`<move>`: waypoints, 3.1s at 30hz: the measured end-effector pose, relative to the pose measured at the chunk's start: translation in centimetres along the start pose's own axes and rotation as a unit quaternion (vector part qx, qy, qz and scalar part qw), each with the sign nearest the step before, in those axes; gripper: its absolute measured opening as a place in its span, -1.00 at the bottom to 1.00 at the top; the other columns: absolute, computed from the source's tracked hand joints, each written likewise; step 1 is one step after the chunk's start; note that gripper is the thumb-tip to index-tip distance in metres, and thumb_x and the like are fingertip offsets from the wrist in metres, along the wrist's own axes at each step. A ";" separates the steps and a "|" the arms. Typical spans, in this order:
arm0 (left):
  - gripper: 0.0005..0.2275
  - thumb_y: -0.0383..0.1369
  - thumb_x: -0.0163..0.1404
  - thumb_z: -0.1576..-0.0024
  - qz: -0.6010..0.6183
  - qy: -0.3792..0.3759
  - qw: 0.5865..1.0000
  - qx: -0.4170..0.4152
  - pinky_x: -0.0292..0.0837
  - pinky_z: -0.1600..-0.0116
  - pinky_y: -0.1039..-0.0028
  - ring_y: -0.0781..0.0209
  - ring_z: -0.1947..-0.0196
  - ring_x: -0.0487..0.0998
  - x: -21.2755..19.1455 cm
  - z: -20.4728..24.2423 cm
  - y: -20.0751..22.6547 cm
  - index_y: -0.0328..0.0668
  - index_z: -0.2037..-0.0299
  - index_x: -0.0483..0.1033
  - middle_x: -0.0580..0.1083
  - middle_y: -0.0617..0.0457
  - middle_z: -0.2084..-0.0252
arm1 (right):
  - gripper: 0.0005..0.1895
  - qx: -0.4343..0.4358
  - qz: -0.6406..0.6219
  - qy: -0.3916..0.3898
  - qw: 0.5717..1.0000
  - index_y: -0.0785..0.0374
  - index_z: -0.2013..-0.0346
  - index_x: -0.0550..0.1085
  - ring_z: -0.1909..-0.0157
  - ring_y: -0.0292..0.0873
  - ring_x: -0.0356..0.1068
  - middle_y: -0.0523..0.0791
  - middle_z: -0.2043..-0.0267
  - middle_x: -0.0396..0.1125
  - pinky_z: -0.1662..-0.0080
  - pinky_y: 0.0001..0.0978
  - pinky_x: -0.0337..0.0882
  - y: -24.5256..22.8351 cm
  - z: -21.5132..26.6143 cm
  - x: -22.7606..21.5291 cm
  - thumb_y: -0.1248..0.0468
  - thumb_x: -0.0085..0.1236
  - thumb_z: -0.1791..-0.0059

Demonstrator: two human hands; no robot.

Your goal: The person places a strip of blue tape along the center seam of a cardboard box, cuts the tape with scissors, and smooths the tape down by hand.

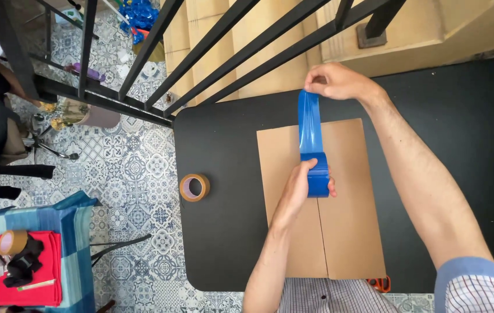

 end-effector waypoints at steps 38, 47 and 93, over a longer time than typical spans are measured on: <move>-0.53 -0.09 -0.34 -0.43 -0.102 -0.124 0.981 0.112 0.48 -0.07 0.57 0.26 0.18 0.61 0.6 2.5 1.3 -0.21 0.26 0.58 0.57 -0.08 0.36 | -0.66 0.264 -0.102 -0.196 0.939 0.19 0.08 0.65 -0.05 -0.01 0.43 0.01 0.05 0.50 -0.03 -0.06 0.48 7.1 -0.3 7.6 0.09 0.21 0.04; -0.40 0.23 -0.44 -0.23 -0.209 -0.030 0.925 0.316 0.34 -0.03 0.65 0.33 0.41 0.43 -0.7 1.0 -4.3 0.10 0.52 0.54 0.48 0.24 0.58 | -0.59 0.286 -0.067 -0.222 0.930 0.17 0.03 0.64 -0.14 0.00 0.43 -0.02 -0.03 0.51 -0.12 0.00 0.43 5.8 0.1 7.7 0.00 0.21 0.03; -0.58 0.11 -0.06 -0.08 -0.150 -0.072 0.916 0.365 0.39 0.38 0.65 0.35 0.54 0.55 -2.0 -0.3 -8.3 -0.10 0.35 0.47 0.53 0.14 0.58 | -0.07 0.184 0.087 -0.039 0.978 0.12 0.00 0.63 -0.28 0.21 0.32 0.06 -0.10 0.45 -0.36 0.25 0.10 -7.2 9.2 4.4 -0.20 -0.84 -0.15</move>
Point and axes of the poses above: each hand's wrist, its own z-axis away from the middle knuckle, its own x-axis out of the palm, y = z × x, the point moved 4 cm from there along -z, towards the middle knuckle
